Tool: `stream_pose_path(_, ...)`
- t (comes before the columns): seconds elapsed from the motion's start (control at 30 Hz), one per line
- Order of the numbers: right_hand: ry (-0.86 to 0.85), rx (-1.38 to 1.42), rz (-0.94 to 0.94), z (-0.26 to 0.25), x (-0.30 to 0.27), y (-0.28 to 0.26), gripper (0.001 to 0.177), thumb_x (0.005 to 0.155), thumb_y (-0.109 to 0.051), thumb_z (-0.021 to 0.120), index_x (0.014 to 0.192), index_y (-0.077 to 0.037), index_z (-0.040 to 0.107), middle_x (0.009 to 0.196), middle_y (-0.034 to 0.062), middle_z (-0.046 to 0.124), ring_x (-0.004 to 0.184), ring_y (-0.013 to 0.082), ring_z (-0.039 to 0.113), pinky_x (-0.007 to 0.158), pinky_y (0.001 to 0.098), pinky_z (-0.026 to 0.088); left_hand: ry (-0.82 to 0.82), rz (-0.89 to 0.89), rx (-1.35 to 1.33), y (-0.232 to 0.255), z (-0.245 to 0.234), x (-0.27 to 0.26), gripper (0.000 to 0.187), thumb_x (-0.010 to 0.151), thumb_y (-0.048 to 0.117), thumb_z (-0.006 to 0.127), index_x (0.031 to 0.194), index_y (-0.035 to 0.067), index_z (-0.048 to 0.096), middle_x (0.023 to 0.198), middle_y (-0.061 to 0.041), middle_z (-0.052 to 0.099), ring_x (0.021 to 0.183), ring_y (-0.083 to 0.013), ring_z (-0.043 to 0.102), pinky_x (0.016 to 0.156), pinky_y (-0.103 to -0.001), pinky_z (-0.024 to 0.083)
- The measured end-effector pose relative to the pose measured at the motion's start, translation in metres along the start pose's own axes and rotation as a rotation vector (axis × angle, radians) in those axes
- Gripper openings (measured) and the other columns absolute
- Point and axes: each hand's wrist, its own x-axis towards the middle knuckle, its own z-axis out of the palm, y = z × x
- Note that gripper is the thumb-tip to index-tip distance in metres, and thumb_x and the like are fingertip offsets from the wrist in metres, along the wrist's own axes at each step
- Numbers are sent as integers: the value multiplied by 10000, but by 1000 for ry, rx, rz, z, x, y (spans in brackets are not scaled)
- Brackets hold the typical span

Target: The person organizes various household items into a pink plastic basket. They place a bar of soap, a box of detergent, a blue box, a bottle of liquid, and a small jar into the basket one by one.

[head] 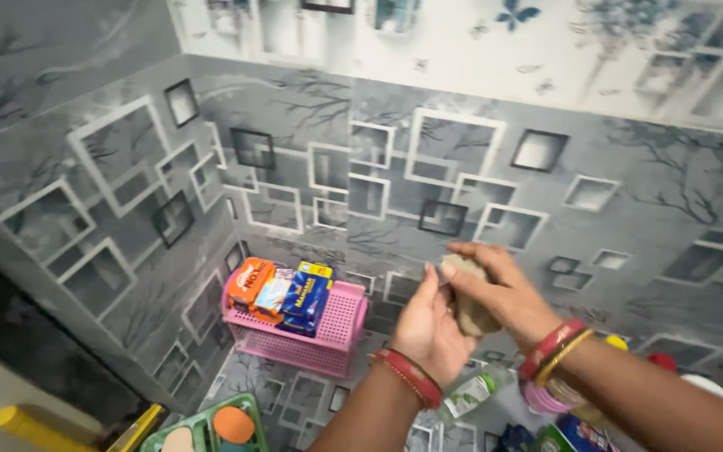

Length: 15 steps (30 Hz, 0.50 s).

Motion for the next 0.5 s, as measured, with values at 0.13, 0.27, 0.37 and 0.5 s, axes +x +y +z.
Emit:
stream_pose_path(0.13,66,-335,-530,-21,-30,48,325,1069,-221,523,1272,-23,681,1250,130,666,1195,264,564,1010,410,400,-81,59,143,-34,43,-8,842,992,713,361,1508,51,422,1468,-112,541,1381,-257,494,1182,-408,375)
stream_pose_path(0.27,203,-151,-109,-62,-36,90,254,1028,-267,547,1032,-46,672,859,56,642,779,156,612,670,326,510,-27,-173,251,-69,67,2,1069,887,856,317,1517,-5,375,1574,-141,450,1452,-243,415,1183,-437,284)
stream_pose_path(0.37,253,-18,207,-95,-40,117,297,1043,-295,545,938,-37,647,692,65,576,604,148,529,517,330,442,14,-271,390,-89,70,17,1107,860,890,296,1482,-18,406,1587,-155,427,1440,-235,411,1195,-443,280)
stream_pose_path(0.5,225,53,263,-135,-38,149,333,1040,-312,539,893,-35,651,653,20,545,561,112,489,465,303,394,69,-287,510,-113,50,42,992,892,822,356,1403,-9,539,1527,-181,473,1398,-291,429,1145,-457,335)
